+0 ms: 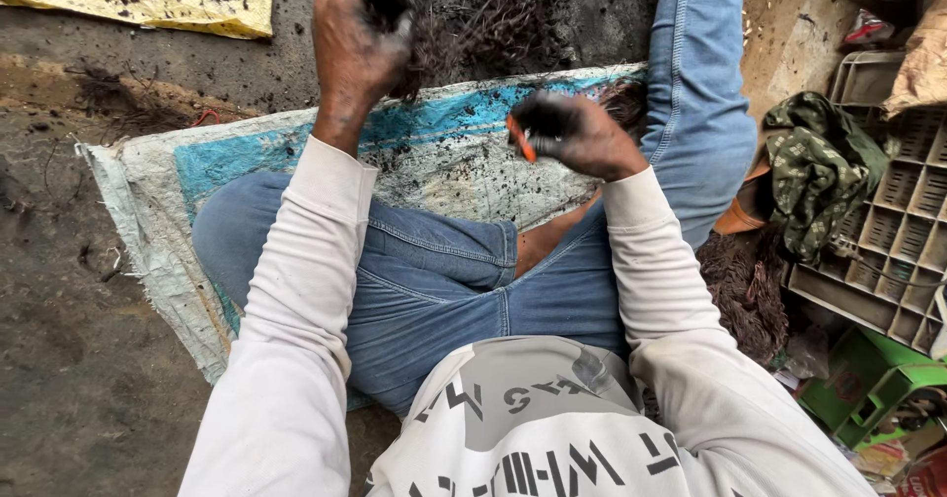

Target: The person sits cross-legged on a mat and cleans a dark fibrous material by hand, picking out debris and occasionally using orange-handled scissors to cut sections. The cleaned material is placed into a nearby basket.

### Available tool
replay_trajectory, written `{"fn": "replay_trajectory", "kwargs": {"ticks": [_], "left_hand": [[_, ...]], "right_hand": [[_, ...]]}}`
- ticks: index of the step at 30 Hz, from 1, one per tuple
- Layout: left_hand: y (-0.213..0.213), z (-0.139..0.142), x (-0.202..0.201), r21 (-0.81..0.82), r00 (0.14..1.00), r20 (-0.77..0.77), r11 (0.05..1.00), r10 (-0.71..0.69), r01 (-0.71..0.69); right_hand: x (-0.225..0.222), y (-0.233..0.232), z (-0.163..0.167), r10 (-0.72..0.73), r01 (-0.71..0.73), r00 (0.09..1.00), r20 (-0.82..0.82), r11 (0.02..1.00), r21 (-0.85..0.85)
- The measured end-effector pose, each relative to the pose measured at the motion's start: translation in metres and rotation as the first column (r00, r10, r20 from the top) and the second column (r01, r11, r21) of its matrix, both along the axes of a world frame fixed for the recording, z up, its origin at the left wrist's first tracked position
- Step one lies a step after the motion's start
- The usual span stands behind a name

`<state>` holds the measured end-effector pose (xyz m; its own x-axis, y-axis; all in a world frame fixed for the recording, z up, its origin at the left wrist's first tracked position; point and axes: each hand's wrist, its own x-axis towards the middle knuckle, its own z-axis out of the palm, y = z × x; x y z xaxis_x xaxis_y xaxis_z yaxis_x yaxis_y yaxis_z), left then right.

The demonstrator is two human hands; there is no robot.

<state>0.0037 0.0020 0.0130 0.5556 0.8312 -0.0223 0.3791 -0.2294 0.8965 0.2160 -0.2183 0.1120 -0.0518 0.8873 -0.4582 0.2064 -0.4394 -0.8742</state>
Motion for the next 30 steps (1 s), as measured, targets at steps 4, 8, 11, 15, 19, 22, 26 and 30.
{"fn": "replay_trajectory", "kwargs": {"ticks": [4, 8, 11, 15, 19, 22, 26, 30], "left_hand": [[0.012, -0.031, -0.005, 0.311, 0.980, 0.148, 0.934, 0.134, -0.174], [0.015, -0.059, -0.009, 0.254, 0.977, 0.095, 0.944, 0.192, -0.211], [0.016, -0.066, -0.015, 0.292, 0.978, 0.134, 0.936, 0.163, -0.196], [0.019, -0.056, -0.018, -0.007, 0.955, 0.246, 0.986, 0.165, -0.168], [0.017, -0.035, -0.013, -0.198, 0.915, 0.349, 0.971, 0.201, -0.138], [0.013, -0.022, -0.010, -0.620, 0.699, 0.581, 0.783, 0.416, 0.049], [0.012, -0.011, -0.008, -0.559, 0.573, 0.719, 0.817, 0.393, 0.141], [0.014, -0.009, -0.009, -0.606, 0.410, 0.777, 0.744, 0.478, 0.281]], "right_hand": [[-0.011, 0.000, -0.012, 0.301, -0.193, 0.852, 0.429, 0.941, -0.278], [-0.027, -0.004, -0.041, 0.372, -0.197, 0.624, 0.687, 0.926, -0.322], [-0.029, -0.008, -0.050, 0.459, -0.268, 0.553, 0.696, 0.888, -0.372], [-0.020, -0.003, -0.040, 0.331, -0.292, 0.593, 0.734, 0.938, -0.186], [-0.027, 0.026, -0.027, -0.162, 0.112, 0.891, 0.424, 0.984, 0.139], [-0.041, 0.060, -0.026, -0.443, 0.431, 0.895, 0.046, 0.888, 0.161], [-0.063, 0.100, -0.032, -0.588, 0.633, 0.763, -0.268, 0.764, 0.125], [-0.073, 0.124, -0.036, -0.512, 0.435, 0.858, 0.040, 0.766, 0.473]]}}
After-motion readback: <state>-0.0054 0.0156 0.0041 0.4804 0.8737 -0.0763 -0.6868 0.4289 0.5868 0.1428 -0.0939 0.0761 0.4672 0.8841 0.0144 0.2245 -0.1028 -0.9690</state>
